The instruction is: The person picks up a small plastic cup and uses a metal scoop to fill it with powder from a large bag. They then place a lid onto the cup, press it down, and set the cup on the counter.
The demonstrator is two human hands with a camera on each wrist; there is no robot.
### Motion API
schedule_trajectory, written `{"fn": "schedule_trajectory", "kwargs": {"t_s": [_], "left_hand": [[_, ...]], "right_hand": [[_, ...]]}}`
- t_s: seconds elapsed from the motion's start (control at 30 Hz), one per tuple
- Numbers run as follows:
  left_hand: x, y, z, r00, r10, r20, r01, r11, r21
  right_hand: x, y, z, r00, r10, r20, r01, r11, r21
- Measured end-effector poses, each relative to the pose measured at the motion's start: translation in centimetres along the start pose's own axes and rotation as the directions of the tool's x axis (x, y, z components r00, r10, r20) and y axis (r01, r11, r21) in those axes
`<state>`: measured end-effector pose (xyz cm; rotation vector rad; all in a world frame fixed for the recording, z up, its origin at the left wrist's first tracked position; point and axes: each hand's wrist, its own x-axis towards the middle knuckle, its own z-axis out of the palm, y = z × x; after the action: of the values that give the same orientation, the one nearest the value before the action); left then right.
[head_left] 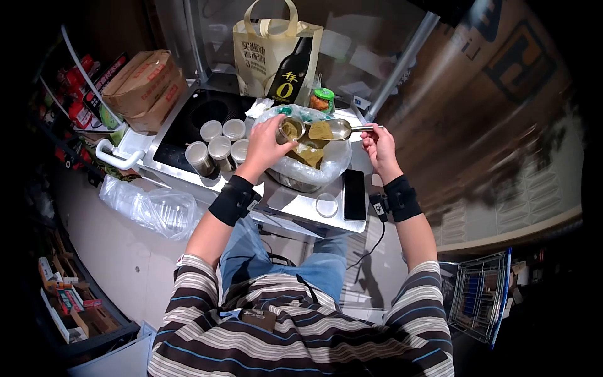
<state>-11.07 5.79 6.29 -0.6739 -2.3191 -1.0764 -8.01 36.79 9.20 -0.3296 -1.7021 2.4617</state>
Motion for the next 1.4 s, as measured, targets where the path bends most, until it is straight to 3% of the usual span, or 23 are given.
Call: {"fn": "schedule_trajectory", "kwargs": {"t_s": [0.07, 0.27, 0.4, 0.47, 0.63, 0.87, 0.93, 1.17, 1.27, 1.4], "left_hand": [[-0.1, 0.3, -0.1, 0.999, 0.036, 0.039, -0.040, 0.996, 0.085], [0.1, 0.3, 1.0, 0.996, 0.042, 0.085, -0.050, 0.995, 0.092], [0.4, 1.0, 1.1, 0.987, -0.041, 0.154, 0.034, 0.998, 0.051], [0.5, 1.4, 1.1, 0.978, -0.109, 0.176, 0.102, 0.994, 0.051], [0.5, 2.0, 0.7, 0.973, -0.151, 0.174, 0.152, 0.988, 0.008], [0.4, 1.7, 0.8, 0.968, -0.171, 0.181, 0.173, 0.985, 0.004], [0.5, 1.8, 0.7, 0.969, -0.170, 0.180, 0.171, 0.985, 0.009], [0.5, 1.7, 0.9, 0.971, -0.163, 0.177, 0.163, 0.986, 0.011], [0.5, 1.7, 0.8, 0.973, -0.159, 0.169, 0.162, 0.987, 0.000], [0.6, 1.8, 0.6, 0.976, -0.142, 0.165, 0.143, 0.990, 0.000]], "right_hand": [[-0.2, -0.9, 0.1, 1.000, -0.023, 0.009, 0.023, 0.999, 0.027], [-0.6, -2.9, 2.7, 0.995, -0.101, 0.015, 0.101, 0.995, 0.011], [-0.9, -3.2, 4.8, 0.978, -0.197, 0.069, 0.206, 0.965, -0.163], [-1.0, -3.2, 5.8, 0.964, -0.238, 0.123, 0.265, 0.911, -0.316], [-0.3, -2.5, 7.4, 0.917, -0.332, 0.223, 0.393, 0.853, -0.344], [0.0, -3.5, 9.2, 0.884, -0.384, 0.268, 0.468, 0.749, -0.469], [0.2, -3.4, 9.7, 0.830, -0.460, 0.316, 0.557, 0.646, -0.521], [-0.4, -4.0, 10.5, 0.806, -0.462, 0.369, 0.583, 0.516, -0.627], [-1.0, -4.4, 10.8, 0.768, -0.527, 0.364, 0.634, 0.548, -0.545], [-0.2, -4.0, 10.1, 0.768, -0.476, 0.428, 0.639, 0.522, -0.566]]}}
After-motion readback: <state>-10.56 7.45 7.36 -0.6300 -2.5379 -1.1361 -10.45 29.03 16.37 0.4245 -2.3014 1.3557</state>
